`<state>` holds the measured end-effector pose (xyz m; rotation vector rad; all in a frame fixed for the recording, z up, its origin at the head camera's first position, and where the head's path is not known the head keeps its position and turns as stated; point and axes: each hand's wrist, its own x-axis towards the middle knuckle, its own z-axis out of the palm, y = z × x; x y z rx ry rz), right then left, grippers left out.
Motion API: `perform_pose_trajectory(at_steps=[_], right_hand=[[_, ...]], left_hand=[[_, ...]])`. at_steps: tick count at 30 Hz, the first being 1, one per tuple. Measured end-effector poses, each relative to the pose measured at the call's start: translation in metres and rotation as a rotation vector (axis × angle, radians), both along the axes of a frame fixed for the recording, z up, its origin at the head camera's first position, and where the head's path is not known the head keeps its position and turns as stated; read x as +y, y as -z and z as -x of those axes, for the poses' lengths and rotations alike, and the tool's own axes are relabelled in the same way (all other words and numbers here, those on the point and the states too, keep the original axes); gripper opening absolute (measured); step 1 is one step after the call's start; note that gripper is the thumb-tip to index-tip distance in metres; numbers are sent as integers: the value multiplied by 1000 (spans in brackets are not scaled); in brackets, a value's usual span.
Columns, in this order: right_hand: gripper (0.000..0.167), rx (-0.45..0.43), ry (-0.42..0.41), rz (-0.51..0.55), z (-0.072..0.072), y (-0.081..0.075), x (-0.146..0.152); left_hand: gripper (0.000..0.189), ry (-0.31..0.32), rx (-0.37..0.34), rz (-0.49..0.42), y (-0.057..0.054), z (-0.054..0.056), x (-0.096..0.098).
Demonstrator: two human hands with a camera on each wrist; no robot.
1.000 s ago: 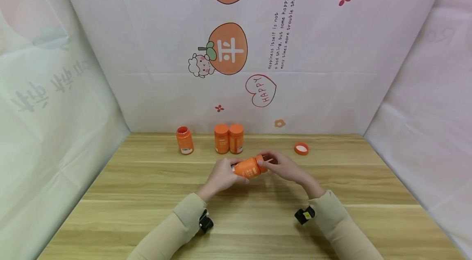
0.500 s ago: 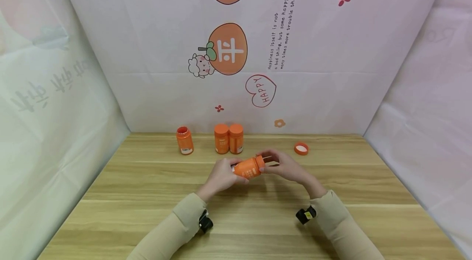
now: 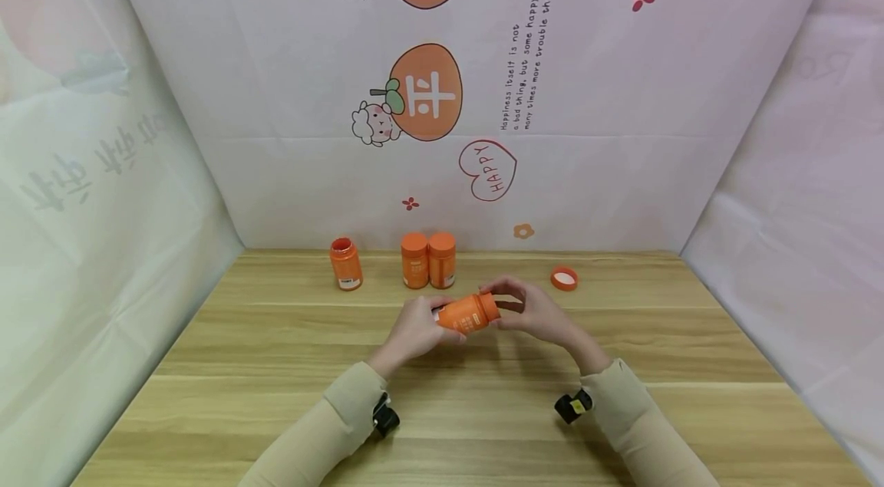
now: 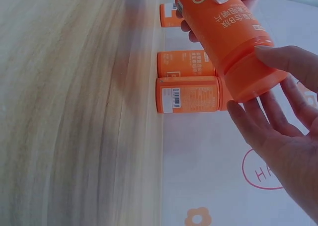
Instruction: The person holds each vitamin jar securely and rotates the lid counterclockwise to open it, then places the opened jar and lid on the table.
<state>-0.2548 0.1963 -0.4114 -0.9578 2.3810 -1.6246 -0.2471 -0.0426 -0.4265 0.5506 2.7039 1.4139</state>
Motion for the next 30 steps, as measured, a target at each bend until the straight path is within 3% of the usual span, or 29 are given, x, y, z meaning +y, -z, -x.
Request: perform_pose_trajectory(at_steps=[5,16,23,30], right_hand=[[43,8,25,-18,0,0,0],[37,-38,178,-155,-1,-8,-8],[47,-131,281,-220,0,-9,-15],[51,-223,294,-269,3,-9,-15]], left_hand=[[60,-2,3,0,0,0,0],[54,18,47,15,1,1,3],[52,6,59,10,1,1,5],[52,-9,55,-1,3,2,5]])
